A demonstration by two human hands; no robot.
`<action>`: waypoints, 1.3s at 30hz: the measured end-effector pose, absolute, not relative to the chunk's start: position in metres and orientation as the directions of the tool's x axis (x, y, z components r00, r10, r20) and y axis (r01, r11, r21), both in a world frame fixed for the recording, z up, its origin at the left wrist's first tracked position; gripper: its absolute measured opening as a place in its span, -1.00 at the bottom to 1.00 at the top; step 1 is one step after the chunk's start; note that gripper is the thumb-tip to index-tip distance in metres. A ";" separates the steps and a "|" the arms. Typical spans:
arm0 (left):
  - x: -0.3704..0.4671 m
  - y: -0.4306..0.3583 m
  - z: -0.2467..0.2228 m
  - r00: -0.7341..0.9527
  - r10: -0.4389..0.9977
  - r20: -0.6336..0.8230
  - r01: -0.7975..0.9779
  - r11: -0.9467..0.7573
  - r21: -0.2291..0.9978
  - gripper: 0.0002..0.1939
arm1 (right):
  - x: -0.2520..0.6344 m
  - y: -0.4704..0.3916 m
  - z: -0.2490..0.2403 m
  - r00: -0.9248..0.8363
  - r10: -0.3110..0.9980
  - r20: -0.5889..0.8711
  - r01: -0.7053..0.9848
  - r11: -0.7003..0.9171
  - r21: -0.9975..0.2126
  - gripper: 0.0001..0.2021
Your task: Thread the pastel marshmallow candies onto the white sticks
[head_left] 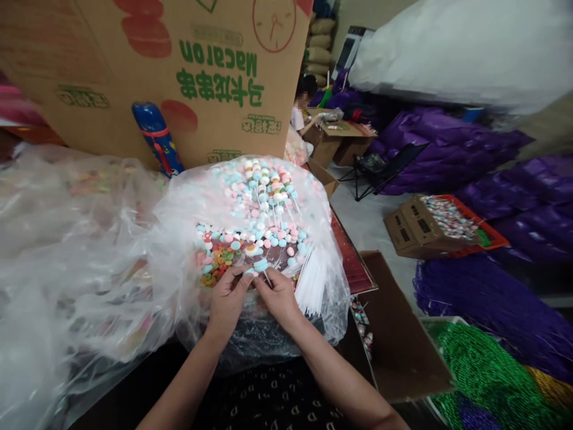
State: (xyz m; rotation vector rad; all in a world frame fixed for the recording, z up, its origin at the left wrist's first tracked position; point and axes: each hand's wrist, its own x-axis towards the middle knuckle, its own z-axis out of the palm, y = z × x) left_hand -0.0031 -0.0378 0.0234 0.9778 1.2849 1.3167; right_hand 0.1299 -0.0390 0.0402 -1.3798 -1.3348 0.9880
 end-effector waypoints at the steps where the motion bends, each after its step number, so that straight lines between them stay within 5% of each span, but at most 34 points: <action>1: -0.004 -0.037 0.024 -0.163 0.982 -0.091 -0.097 0.076 0.992 -0.66 | 0.131 -0.038 0.040 0.074 0.995 0.061 0.235 0.042 -0.971 -0.69; 11: -0.005 -0.033 0.032 0.088 0.975 -0.204 -0.239 0.220 0.946 -0.47 | 0.136 -0.033 0.041 0.087 0.991 -0.098 0.112 -0.108 -0.988 -0.72; 23: -0.011 -0.030 0.026 0.074 0.983 -0.170 -0.120 0.178 0.977 -0.52 | 0.134 -0.035 0.043 0.091 0.986 -0.141 0.071 -0.148 -0.986 -0.67; 27: -0.007 -0.028 0.028 0.001 0.978 -0.207 -0.214 0.202 0.956 -0.55 | 0.138 -0.037 0.048 0.096 0.993 -0.073 0.127 -0.085 -0.988 -0.69; 31: -0.006 -0.022 0.041 -0.156 0.951 -0.266 -0.463 0.167 0.871 -0.56 | 0.150 -0.052 0.061 -0.071 0.997 -0.039 0.196 -0.024 -0.980 -0.57; 35: -0.009 -0.012 0.054 -0.123 0.953 -0.275 -0.634 0.138 0.761 -0.53 | 0.160 -0.072 0.067 -0.308 0.941 -0.138 0.231 -0.067 -0.971 -0.53; 39: -0.011 -0.008 0.054 -0.097 0.955 -0.279 -0.674 0.143 0.725 -0.52 | 0.160 -0.083 0.062 -0.359 0.920 -0.160 0.274 -0.060 -0.960 -0.52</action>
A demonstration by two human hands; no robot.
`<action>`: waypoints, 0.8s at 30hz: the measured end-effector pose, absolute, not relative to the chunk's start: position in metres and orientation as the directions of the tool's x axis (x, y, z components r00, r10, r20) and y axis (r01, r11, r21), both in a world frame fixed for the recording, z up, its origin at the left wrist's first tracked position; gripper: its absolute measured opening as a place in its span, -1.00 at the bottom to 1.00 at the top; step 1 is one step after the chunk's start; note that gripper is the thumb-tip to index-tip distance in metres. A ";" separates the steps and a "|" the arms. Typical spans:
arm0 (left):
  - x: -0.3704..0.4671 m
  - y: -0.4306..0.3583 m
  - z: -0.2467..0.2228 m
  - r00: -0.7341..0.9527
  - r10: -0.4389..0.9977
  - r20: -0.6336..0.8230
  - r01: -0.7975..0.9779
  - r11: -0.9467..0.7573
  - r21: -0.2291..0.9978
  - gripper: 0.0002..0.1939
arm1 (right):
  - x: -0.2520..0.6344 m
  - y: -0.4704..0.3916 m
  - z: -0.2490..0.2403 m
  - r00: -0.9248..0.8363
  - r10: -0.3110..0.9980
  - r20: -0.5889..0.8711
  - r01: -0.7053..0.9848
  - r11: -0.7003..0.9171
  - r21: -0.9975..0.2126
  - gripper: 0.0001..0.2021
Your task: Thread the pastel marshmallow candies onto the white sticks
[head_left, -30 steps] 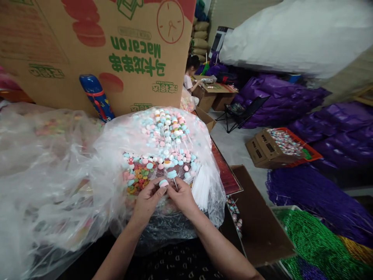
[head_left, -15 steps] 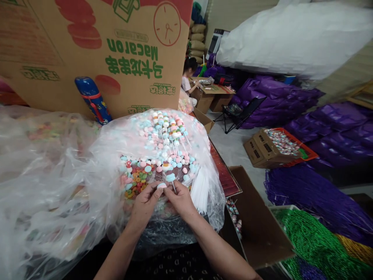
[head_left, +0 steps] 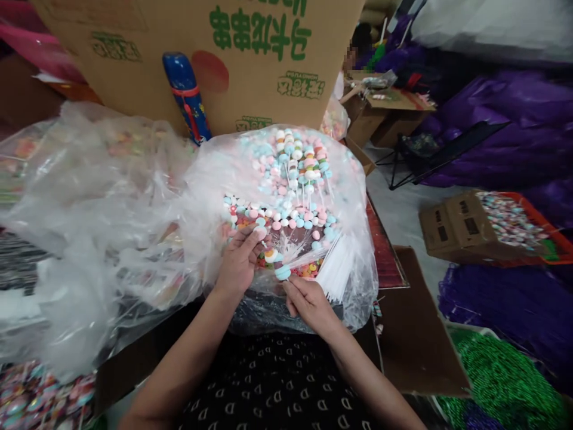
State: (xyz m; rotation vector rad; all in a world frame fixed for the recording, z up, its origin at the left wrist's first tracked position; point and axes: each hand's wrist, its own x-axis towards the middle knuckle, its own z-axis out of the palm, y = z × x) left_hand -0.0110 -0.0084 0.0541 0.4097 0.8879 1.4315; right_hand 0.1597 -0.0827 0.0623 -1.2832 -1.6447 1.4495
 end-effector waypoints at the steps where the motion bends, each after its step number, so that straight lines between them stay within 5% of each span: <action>1: -0.011 -0.009 0.053 -0.093 0.958 -0.272 -0.674 0.141 0.725 -0.52 | 0.159 -0.083 0.061 -0.354 0.922 -0.159 0.281 -0.058 -0.958 -0.51; 24: -0.004 -0.025 0.027 -0.283 0.959 0.009 -0.260 -0.086 0.962 -0.66 | 0.145 -0.091 0.060 -0.203 0.937 -0.283 0.205 -0.242 -0.948 -0.44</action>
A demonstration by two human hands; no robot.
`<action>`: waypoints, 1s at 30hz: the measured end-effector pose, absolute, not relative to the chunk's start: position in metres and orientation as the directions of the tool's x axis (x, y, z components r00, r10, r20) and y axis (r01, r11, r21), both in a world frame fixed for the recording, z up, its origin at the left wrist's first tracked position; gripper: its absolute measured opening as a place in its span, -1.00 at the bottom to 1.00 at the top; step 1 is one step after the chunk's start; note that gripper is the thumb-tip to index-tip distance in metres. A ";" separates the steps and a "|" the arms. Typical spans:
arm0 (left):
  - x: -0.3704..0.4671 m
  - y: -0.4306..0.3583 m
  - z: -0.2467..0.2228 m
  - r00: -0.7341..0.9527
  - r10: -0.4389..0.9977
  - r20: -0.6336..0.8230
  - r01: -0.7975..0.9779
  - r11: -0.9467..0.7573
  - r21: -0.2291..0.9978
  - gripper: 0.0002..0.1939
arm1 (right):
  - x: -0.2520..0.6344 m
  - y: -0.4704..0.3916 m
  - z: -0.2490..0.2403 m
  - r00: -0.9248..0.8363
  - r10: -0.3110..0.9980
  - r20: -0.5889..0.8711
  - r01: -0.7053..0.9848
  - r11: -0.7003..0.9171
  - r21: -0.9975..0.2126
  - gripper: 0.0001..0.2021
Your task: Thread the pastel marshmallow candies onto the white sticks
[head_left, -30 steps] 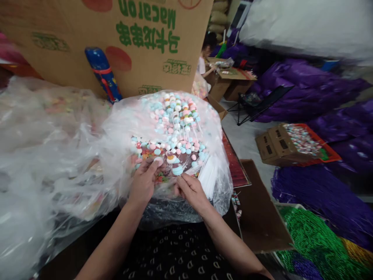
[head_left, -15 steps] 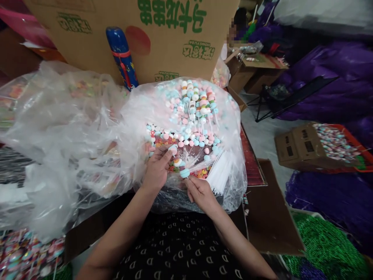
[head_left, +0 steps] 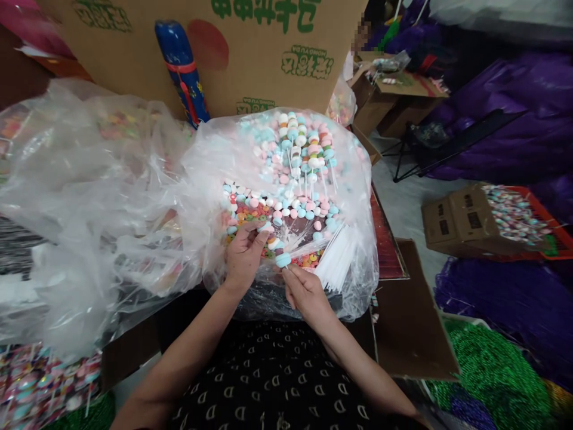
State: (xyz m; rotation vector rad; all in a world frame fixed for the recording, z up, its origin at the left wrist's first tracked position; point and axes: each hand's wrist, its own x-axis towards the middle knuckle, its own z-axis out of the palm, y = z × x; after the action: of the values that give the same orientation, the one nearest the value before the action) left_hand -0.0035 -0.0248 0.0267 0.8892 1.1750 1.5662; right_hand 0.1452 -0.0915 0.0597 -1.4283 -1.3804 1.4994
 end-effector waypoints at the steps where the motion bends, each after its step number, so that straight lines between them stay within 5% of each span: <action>1: -0.003 -0.025 0.027 -0.282 0.959 -0.001 -0.265 -0.077 0.961 -0.66 | 0.144 -0.092 0.059 -0.197 0.938 -0.285 0.195 -0.247 -0.949 -0.46; 11: -0.001 -0.032 0.023 -0.283 0.958 0.035 -0.232 -0.104 0.967 -0.66 | 0.129 -0.096 0.056 -0.163 0.941 -0.297 0.092 -0.286 -0.954 -0.56; 23: -0.009 -0.032 0.015 -0.222 0.913 0.343 0.026 -0.346 0.938 -0.78 | 0.123 -0.102 0.045 -0.148 0.959 -0.240 -0.019 -0.246 -0.969 -0.58; 30: -0.003 -0.033 0.020 -0.197 0.957 0.211 -0.098 -0.233 0.968 -0.68 | 0.123 -0.097 0.035 -0.148 0.967 -0.209 -0.059 -0.220 -0.974 -0.50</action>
State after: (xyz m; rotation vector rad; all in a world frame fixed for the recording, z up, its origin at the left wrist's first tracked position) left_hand -0.0033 -0.0335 0.0205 1.1856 1.1376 1.5696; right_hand 0.1231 -0.0975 0.0351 -1.2397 -1.1450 1.5096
